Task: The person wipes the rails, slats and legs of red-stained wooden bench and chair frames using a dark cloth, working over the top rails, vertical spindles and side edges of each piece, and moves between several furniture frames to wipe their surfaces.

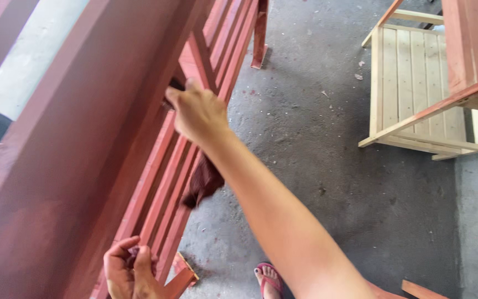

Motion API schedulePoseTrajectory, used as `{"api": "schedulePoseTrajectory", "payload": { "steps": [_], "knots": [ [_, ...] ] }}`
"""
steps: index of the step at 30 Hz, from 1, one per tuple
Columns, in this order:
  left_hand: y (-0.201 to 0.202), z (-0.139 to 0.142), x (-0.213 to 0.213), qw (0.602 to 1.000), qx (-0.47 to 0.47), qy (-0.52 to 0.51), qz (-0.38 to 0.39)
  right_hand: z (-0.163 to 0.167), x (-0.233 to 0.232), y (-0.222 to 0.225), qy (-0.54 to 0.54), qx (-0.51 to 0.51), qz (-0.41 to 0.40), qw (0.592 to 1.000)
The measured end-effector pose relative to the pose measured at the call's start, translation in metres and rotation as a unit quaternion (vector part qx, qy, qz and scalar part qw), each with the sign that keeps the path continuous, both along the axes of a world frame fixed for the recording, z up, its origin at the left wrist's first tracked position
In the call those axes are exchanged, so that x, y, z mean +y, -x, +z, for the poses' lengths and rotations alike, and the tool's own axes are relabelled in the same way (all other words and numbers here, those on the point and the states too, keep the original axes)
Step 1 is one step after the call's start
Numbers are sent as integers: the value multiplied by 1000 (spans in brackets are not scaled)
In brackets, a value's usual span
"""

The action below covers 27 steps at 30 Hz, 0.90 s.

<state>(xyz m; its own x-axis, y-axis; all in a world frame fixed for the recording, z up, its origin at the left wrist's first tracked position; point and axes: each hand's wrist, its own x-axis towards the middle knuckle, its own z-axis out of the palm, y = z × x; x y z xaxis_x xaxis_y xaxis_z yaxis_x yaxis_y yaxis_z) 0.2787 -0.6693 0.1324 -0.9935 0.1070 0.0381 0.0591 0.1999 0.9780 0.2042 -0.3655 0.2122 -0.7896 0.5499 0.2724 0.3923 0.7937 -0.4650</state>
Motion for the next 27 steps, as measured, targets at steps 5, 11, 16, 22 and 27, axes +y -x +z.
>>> {"api": "schedulePoseTrajectory", "payload": {
  "steps": [5, 11, 16, 22, 27],
  "knots": [
    [-22, -36, -63, 998, -54, -20, 18, -10, -55, -14, -21, 68, 22, 997],
    [-6, -85, -156, 998, 50, 9, -48, -2, -213, -76, 64, 39, 149, 986],
    [-15, -54, -160, 995, -83, 53, 4, -16, -228, -87, 39, 69, 210, 975],
    [-44, 13, -142, 998, -19, -12, -53, -20, -123, -30, -55, 6, 26, 998],
    [-68, 41, -160, 992, -100, 11, -78, -20, -154, -40, 29, 67, -34, 997]
  ]
}}
